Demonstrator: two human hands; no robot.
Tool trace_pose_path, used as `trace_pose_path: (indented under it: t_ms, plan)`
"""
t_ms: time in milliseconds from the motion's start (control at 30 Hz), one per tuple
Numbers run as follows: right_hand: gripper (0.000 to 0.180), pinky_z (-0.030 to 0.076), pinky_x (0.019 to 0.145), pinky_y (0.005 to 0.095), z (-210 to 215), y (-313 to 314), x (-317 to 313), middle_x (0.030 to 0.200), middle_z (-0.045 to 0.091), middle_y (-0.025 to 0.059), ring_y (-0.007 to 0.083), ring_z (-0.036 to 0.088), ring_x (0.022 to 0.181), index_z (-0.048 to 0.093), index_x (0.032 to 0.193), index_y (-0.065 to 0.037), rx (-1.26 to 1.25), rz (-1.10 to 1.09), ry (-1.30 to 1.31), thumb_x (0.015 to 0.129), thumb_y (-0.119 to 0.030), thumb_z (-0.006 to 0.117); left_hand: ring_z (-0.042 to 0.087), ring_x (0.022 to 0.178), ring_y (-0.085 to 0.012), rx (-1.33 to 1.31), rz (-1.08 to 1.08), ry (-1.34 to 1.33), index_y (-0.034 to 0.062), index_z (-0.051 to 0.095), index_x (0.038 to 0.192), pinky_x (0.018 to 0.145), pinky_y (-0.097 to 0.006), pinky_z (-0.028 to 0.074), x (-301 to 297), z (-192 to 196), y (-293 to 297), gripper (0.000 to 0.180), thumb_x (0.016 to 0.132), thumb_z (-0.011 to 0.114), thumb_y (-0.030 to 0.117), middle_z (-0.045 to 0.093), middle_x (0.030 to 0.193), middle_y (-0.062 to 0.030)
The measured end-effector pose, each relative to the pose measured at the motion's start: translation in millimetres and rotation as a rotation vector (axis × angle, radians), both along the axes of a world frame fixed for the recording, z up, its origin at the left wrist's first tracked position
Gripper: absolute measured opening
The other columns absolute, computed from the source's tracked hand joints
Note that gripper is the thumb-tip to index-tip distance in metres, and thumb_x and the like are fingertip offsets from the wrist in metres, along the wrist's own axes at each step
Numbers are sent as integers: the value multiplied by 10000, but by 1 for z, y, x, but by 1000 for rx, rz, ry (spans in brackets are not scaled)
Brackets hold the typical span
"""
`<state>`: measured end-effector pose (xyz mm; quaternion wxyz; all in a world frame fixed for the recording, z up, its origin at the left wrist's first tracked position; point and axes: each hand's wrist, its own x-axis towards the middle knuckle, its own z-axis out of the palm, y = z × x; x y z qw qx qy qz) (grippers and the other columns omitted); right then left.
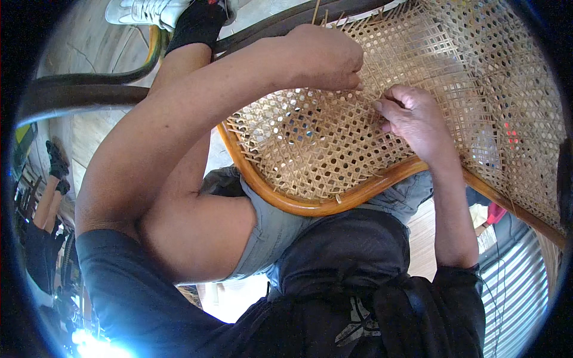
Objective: Weaving and repairing a rattan chair seat using strips of cane.
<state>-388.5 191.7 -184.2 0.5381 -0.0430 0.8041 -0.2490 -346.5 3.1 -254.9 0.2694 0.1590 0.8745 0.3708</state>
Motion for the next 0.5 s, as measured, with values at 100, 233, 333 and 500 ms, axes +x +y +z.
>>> trace_pose_path:
  t_ms: [100, 233, 333, 500]
  plan:
    - [259, 478, 661, 437, 1, -12, 3, 734, 582, 249, 413, 581, 695, 603, 784, 25, 164, 383, 305, 802, -229, 552, 640, 735, -338, -85, -76, -53, 37, 664, 799, 630, -436, 509, -6, -7, -4, 240, 789, 560, 253, 644, 754, -163]
    - [252, 479, 667, 446, 2, -15, 9, 742, 588, 252, 410, 589, 707, 600, 754, 23, 186, 433, 402, 788, -218, 536, 663, 766, -304, -115, -76, -69, 31, 683, 815, 612, -424, 522, -10, -4, -7, 160, 737, 577, 122, 664, 787, -149]
    - [239, 477, 671, 448, 2, -16, 14, 742, 584, 260, 409, 591, 705, 594, 728, 25, 220, 353, 416, 777, -201, 530, 665, 765, -295, -198, -129, -34, 30, 684, 810, 605, -412, 525, -15, 2, -10, 149, 728, 571, 83, 666, 792, -148]
    - [226, 480, 643, 455, 8, -18, 17, 709, 583, 251, 405, 593, 672, 596, 722, 25, 261, 289, 435, 740, -191, 533, 666, 764, -290, -209, -150, -13, 33, 684, 814, 608, -420, 528, -17, 12, -11, 151, 728, 576, 95, 669, 802, -142]
